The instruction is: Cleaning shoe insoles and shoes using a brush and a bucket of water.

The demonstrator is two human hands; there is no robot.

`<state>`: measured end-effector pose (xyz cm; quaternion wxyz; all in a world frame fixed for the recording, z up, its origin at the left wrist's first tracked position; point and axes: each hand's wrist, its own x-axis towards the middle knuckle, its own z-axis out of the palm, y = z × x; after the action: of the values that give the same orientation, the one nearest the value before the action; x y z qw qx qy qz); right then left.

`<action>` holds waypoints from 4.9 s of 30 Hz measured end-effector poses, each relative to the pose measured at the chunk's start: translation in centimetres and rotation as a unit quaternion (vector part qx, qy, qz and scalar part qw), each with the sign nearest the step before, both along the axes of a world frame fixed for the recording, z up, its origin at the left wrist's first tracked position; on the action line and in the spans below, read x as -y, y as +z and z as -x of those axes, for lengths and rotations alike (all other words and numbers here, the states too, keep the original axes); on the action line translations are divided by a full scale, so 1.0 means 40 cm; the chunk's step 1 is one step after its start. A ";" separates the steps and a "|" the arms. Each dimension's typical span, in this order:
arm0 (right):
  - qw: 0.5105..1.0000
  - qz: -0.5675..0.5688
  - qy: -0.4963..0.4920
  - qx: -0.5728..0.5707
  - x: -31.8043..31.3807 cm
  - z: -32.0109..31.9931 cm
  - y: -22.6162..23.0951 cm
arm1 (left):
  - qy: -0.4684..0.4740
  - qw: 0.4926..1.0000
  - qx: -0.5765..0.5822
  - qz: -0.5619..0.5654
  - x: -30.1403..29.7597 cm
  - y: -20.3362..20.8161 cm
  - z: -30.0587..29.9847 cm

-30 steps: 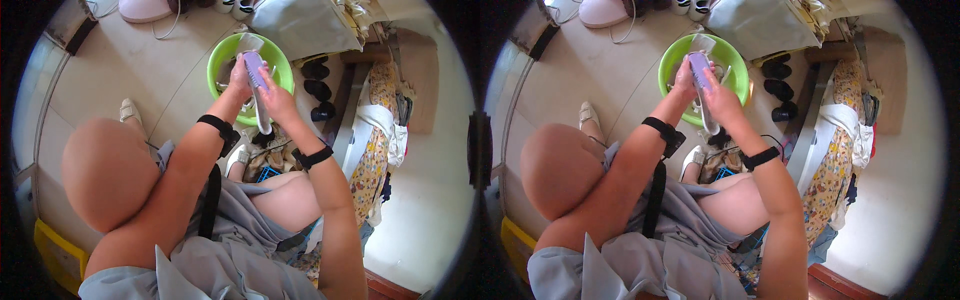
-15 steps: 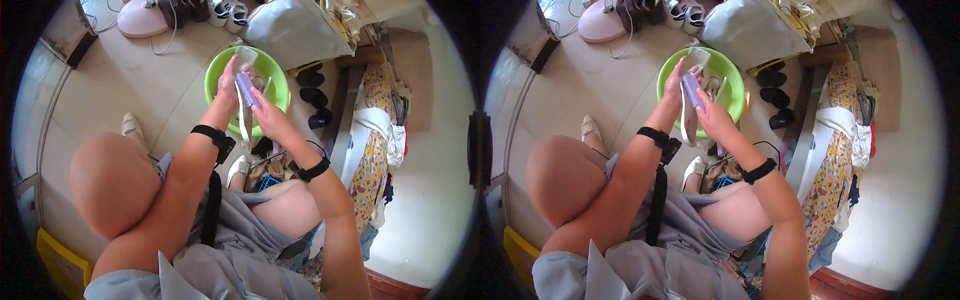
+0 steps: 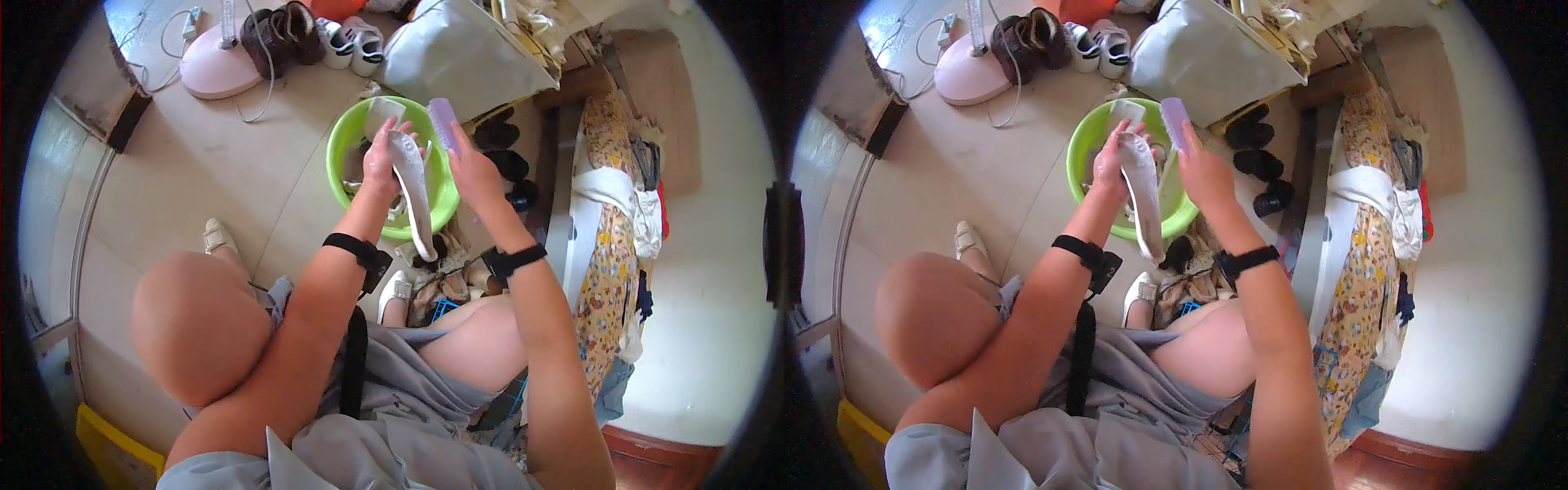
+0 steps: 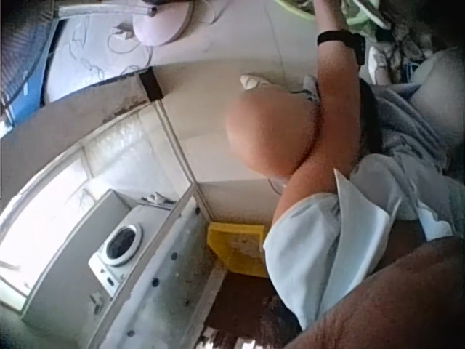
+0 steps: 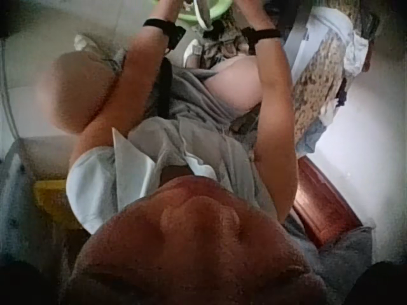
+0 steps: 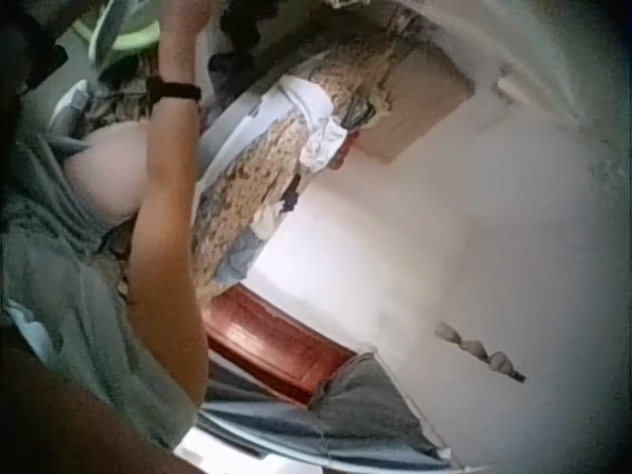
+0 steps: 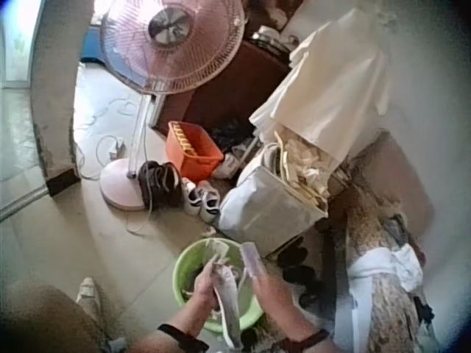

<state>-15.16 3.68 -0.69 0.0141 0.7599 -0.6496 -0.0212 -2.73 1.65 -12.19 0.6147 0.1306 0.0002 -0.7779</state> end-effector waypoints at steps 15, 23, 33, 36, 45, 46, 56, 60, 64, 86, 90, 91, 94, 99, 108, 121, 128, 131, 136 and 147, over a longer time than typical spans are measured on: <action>0.996 -0.031 0.083 -0.021 -0.041 -0.051 -0.036 | -0.028 0.991 -0.129 0.015 0.009 0.034 0.004; 0.997 0.037 -0.017 -0.064 0.041 0.021 -0.013 | -0.117 0.993 0.002 -0.028 -0.050 0.037 0.083; 0.964 -0.100 0.158 0.188 -0.102 -0.080 -0.026 | -0.053 0.994 -0.090 0.011 0.008 -0.005 -0.065; 0.980 -0.120 0.100 0.121 -0.084 -0.118 -0.041 | -0.055 0.989 -0.126 0.044 0.010 -0.042 -0.048; 0.983 -0.111 0.090 0.117 -0.051 -0.108 -0.058 | -0.053 0.997 -0.028 -0.052 0.019 -0.055 -0.002; 0.983 -0.112 0.090 0.118 -0.067 -0.109 -0.053 | -0.024 0.999 -0.025 -0.041 0.035 -0.078 -0.024; 0.989 -0.134 0.042 -0.033 -0.096 -0.024 0.021 | -0.007 0.995 -0.044 -0.084 0.035 -0.041 -0.063; 0.988 -0.041 0.147 -0.007 -0.064 -0.043 -0.063 | -0.087 0.994 -0.041 -0.049 0.008 -0.058 0.018; 0.998 -0.033 0.013 -0.054 -0.018 -0.027 -0.025 | -0.202 0.977 0.006 -0.072 -0.061 -0.002 0.078; 0.999 -0.037 -0.001 -0.038 0.003 0.008 -0.007 | -0.253 0.940 0.201 0.106 -0.066 0.028 0.053; 0.997 -0.004 -0.003 -0.072 0.021 0.061 -0.005 | -0.222 0.958 0.175 0.055 -0.070 0.011 0.054; 0.999 -0.002 -0.014 -0.047 0.016 0.063 0.010 | -0.215 0.965 0.149 0.014 -0.061 -0.002 0.037; 1.000 -0.023 0.010 -0.015 -0.023 0.039 0.012 | -0.185 0.979 0.079 -0.042 -0.037 -0.033 -0.002; 0.988 -0.056 0.126 0.072 -0.082 -0.021 -0.075 | -0.186 0.978 0.096 -0.014 -0.002 -0.073 -0.007; 0.998 0.039 -0.049 0.000 0.036 0.074 0.000 | -0.187 0.979 0.054 0.058 -0.059 0.036 0.054; 0.996 -0.056 0.060 0.023 -0.063 0.014 -0.041 | -0.127 0.988 -0.003 -0.086 -0.029 0.024 0.063; 0.999 0.024 -0.004 0.031 0.023 0.029 0.005 | -0.166 0.985 0.007 -0.045 -0.042 0.050 0.062; 0.999 0.028 -0.027 0.030 0.003 0.033 0.027 | -0.111 0.992 -0.025 -0.051 -0.009 0.039 -0.005; 0.991 -0.109 0.072 0.038 -0.086 -0.026 0.064 | -0.049 0.989 -0.005 -0.142 0.018 0.044 -0.049; 0.999 0.025 0.033 -0.022 -0.004 -0.015 0.008 | -0.138 0.988 0.024 -0.071 -0.028 0.053 0.051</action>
<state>-14.57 3.85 -0.38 0.0482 0.7794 -0.6244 -0.0209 -4.76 2.77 -10.07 0.4904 0.1911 0.0230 -0.8499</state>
